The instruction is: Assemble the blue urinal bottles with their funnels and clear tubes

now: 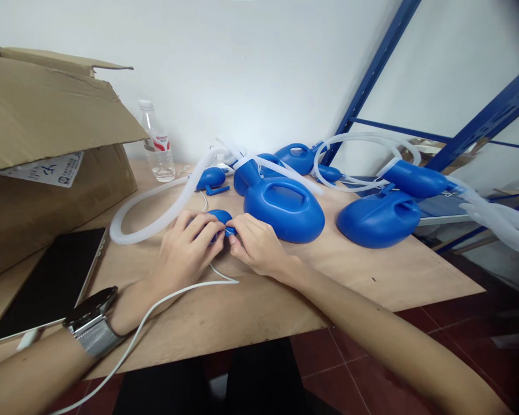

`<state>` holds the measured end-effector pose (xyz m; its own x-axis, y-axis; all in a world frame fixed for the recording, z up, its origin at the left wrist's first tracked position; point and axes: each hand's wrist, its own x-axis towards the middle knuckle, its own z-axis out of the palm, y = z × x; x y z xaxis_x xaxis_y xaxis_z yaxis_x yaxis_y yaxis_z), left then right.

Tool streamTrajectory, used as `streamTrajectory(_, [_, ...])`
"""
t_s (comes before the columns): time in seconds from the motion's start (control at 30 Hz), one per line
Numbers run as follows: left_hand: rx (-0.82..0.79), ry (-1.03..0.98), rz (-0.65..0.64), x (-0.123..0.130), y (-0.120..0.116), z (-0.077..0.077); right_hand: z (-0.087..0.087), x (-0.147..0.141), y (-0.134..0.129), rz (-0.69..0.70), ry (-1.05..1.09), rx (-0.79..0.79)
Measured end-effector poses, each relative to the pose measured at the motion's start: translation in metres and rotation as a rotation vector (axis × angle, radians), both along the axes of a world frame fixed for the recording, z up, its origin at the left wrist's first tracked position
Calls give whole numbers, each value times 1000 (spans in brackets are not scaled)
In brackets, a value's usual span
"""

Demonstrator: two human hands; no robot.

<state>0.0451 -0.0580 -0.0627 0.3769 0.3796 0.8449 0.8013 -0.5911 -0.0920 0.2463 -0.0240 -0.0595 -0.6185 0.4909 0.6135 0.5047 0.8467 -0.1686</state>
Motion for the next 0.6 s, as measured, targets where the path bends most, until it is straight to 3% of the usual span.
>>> streamTrajectory(0.37, [-13,-5,-74,-5,4,0,-4,-2,-1,-31,48,-38])
streamTrajectory(0.6, [-243,-47,-115,-12,5,7,11,-3,-1,23,271,-204])
